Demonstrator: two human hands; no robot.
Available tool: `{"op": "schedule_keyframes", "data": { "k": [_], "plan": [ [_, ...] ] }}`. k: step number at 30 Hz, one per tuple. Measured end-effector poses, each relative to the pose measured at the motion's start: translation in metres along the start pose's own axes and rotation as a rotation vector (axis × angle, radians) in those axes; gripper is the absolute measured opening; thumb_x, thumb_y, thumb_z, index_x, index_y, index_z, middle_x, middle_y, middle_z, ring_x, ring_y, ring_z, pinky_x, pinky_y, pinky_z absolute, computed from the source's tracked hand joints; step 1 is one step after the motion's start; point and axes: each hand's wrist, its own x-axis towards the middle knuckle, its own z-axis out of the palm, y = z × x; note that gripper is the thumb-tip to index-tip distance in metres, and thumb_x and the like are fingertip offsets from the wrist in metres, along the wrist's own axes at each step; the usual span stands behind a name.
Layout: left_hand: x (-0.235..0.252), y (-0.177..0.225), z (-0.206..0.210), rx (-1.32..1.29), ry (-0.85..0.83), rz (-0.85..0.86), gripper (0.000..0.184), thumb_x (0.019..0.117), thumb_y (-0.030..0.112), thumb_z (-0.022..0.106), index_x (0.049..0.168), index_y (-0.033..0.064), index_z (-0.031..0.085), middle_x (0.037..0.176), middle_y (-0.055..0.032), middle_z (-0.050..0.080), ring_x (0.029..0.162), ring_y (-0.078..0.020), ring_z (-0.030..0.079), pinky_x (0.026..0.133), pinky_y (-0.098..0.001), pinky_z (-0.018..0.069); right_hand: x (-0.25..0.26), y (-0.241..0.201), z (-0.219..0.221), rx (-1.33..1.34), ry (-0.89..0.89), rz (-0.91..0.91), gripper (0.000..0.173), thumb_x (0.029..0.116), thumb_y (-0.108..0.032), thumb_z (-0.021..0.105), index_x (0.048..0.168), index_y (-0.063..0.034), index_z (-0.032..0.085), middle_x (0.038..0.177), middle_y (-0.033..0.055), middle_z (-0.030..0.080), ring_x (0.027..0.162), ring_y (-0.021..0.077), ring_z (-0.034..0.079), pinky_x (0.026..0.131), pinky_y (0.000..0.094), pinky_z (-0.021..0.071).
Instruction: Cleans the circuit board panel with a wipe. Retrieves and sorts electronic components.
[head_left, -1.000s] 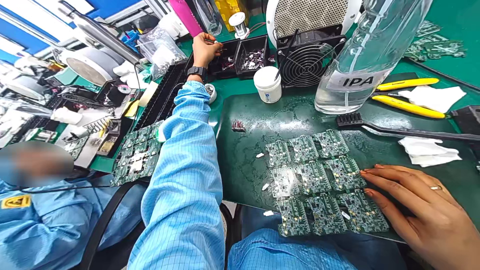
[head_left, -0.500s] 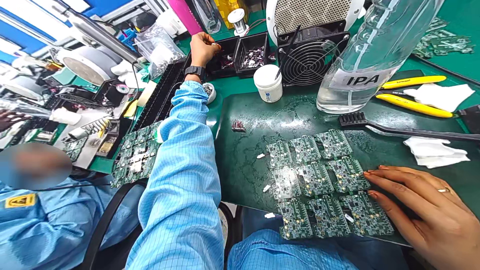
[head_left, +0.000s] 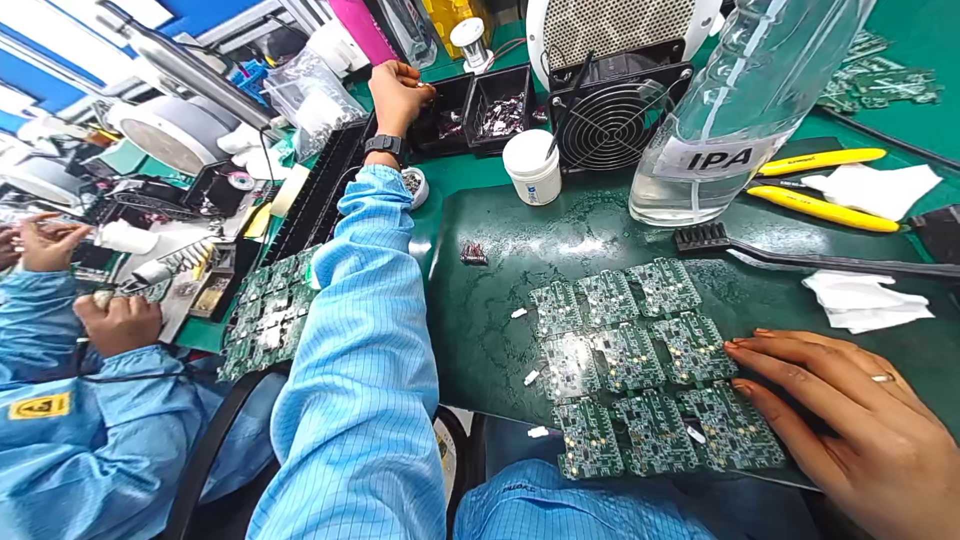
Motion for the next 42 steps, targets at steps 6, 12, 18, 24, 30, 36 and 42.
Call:
{"op": "schedule_keyframes", "data": {
  "k": [6, 12, 18, 24, 30, 36, 42],
  "plan": [
    [0.002, -0.005, 0.002, 0.069, 0.014, 0.043, 0.036, 0.0861, 0.011, 0.077, 0.114, -0.0077, 0.064, 0.111, -0.0221, 0.067, 0.098, -0.0261, 0.067, 0.092, -0.0436, 0.0538, 0.000, -0.001, -0.001, -0.006, -0.004, 0.006, 0.035, 0.1067, -0.036, 0.051, 0.113, -0.0110, 0.075, 0.110, 0.0137, 0.074, 0.116, 0.0289, 0.063, 0.104, 0.0399, 0.0412],
    [0.002, -0.005, 0.000, 0.109, -0.012, 0.068, 0.028, 0.0844, 0.008, 0.073, 0.104, -0.0086, 0.064, 0.106, -0.0199, 0.068, 0.095, -0.0244, 0.065, 0.090, -0.0446, 0.0510, 0.000, -0.001, -0.001, -0.003, -0.007, 0.006, 0.035, 0.1068, -0.036, 0.051, 0.113, -0.0103, 0.074, 0.109, 0.0143, 0.074, 0.116, 0.0293, 0.063, 0.103, 0.0400, 0.0410],
    [0.003, 0.000, -0.004, 0.086, -0.017, 0.078, 0.039, 0.0824, 0.005, 0.075, 0.115, -0.0103, 0.061, 0.112, -0.0234, 0.066, 0.101, -0.0276, 0.064, 0.094, -0.0458, 0.0488, 0.001, -0.001, -0.001, 0.005, -0.004, 0.007, 0.035, 0.1070, -0.036, 0.050, 0.113, -0.0106, 0.075, 0.109, 0.0138, 0.074, 0.115, 0.0287, 0.063, 0.104, 0.0393, 0.0410],
    [-0.002, 0.011, 0.004, -0.412, 0.030, -0.042, 0.056, 0.0852, -0.004, 0.071, 0.134, -0.0038, 0.043, 0.103, -0.0107, 0.065, 0.077, -0.0086, 0.065, 0.071, -0.0240, 0.0553, 0.001, -0.001, -0.001, 0.001, -0.009, 0.012, 0.036, 0.1067, -0.036, 0.051, 0.113, -0.0108, 0.074, 0.109, 0.0135, 0.074, 0.115, 0.0284, 0.063, 0.104, 0.0392, 0.0411],
    [-0.003, 0.018, 0.002, -0.592, 0.085, -0.075, 0.057, 0.0880, -0.003, 0.070, 0.136, -0.0004, 0.039, 0.100, -0.0091, 0.065, 0.077, -0.0115, 0.068, 0.068, -0.0259, 0.0576, 0.001, 0.000, -0.001, -0.005, -0.014, 0.011, 0.035, 0.1066, -0.036, 0.051, 0.113, -0.0110, 0.075, 0.109, 0.0131, 0.074, 0.116, 0.0282, 0.063, 0.104, 0.0387, 0.0409],
    [-0.019, 0.025, -0.022, -0.133, -0.036, 0.144, 0.046, 0.0856, 0.007, 0.075, 0.124, -0.0076, 0.054, 0.104, -0.0092, 0.066, 0.083, -0.0058, 0.065, 0.080, -0.0244, 0.0553, 0.001, -0.002, -0.002, 0.004, -0.008, 0.013, 0.037, 0.1070, -0.037, 0.050, 0.114, -0.0098, 0.075, 0.111, 0.0152, 0.074, 0.115, 0.0296, 0.063, 0.103, 0.0400, 0.0413],
    [-0.094, 0.032, -0.069, 0.099, -0.426, 0.354, 0.026, 0.0891, 0.007, 0.073, 0.111, -0.0028, 0.064, 0.095, -0.0023, 0.068, 0.082, -0.0017, 0.065, 0.081, -0.0226, 0.0556, 0.001, -0.001, -0.003, 0.025, -0.017, 0.010, 0.037, 0.1056, -0.035, 0.054, 0.114, -0.0069, 0.075, 0.111, 0.0184, 0.073, 0.114, 0.0337, 0.064, 0.103, 0.0453, 0.0422]
  ]
}}
